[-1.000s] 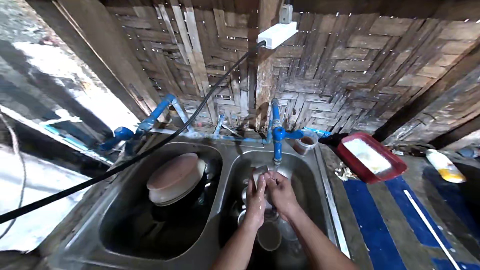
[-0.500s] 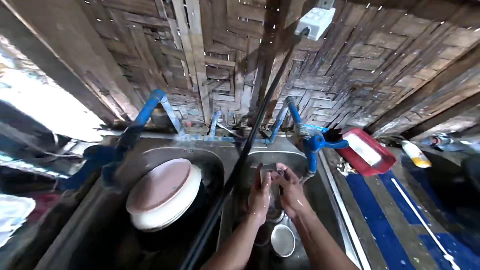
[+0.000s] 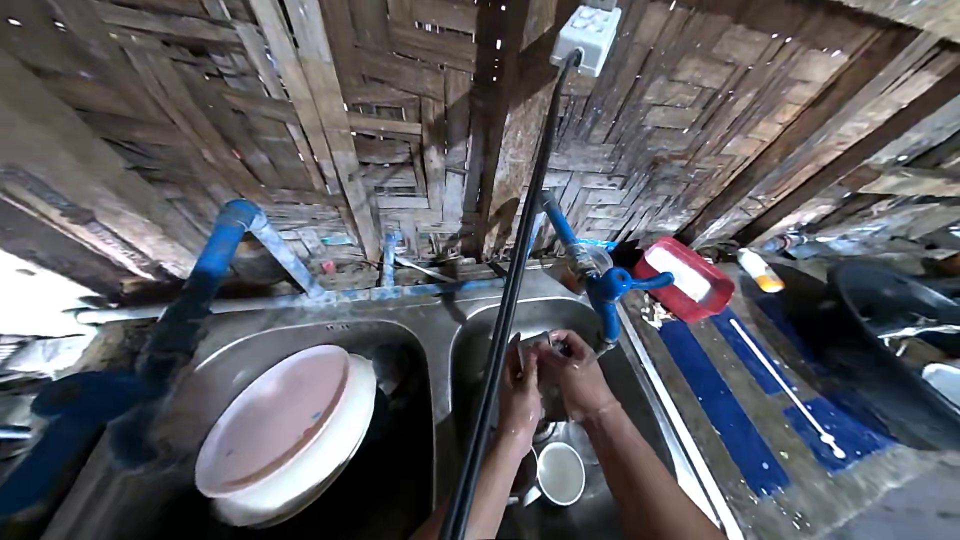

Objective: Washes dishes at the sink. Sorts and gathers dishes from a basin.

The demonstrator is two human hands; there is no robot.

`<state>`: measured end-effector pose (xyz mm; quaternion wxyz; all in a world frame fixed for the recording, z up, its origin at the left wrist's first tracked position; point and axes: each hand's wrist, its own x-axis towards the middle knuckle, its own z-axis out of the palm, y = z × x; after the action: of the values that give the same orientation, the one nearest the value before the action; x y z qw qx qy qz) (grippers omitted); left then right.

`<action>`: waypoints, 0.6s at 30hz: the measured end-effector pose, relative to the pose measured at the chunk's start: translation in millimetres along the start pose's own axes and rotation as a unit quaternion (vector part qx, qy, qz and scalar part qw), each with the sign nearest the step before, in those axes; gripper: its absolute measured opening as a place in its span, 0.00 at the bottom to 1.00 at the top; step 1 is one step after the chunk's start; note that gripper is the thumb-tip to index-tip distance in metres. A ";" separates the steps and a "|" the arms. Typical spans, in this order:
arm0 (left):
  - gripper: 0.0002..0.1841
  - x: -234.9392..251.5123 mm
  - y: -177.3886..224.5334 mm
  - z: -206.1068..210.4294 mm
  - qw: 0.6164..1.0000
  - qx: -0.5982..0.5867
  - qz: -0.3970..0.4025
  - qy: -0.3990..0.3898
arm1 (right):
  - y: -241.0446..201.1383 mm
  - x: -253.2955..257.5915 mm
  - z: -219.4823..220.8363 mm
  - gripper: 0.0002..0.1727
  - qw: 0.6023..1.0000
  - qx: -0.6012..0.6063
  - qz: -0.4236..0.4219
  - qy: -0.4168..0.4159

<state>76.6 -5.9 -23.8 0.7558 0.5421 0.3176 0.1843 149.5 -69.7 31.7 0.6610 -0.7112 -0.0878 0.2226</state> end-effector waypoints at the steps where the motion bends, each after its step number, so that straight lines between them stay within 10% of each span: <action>1: 0.30 -1.0 -0.7 0.4 1.000 -0.002 0.006 -0.004 | -1.2 -0.7 -1.4 0.18 0.998 0.061 0.013 -0.006; 13: 0.30 -10.9 0.2 25.6 0.995 0.018 0.039 0.093 | 18.2 -3.2 -25.4 0.24 0.985 -0.130 -0.018 -0.116; 18: 0.33 -23.4 1.1 47.3 0.989 0.022 0.067 0.128 | 0.6 5.6 -47.9 0.14 0.984 0.110 0.030 -0.134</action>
<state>91.7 -53.3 -6.2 0.6830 0.5503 0.3786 0.2955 175.1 -110.6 31.3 0.7105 -0.6001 -0.1291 0.3442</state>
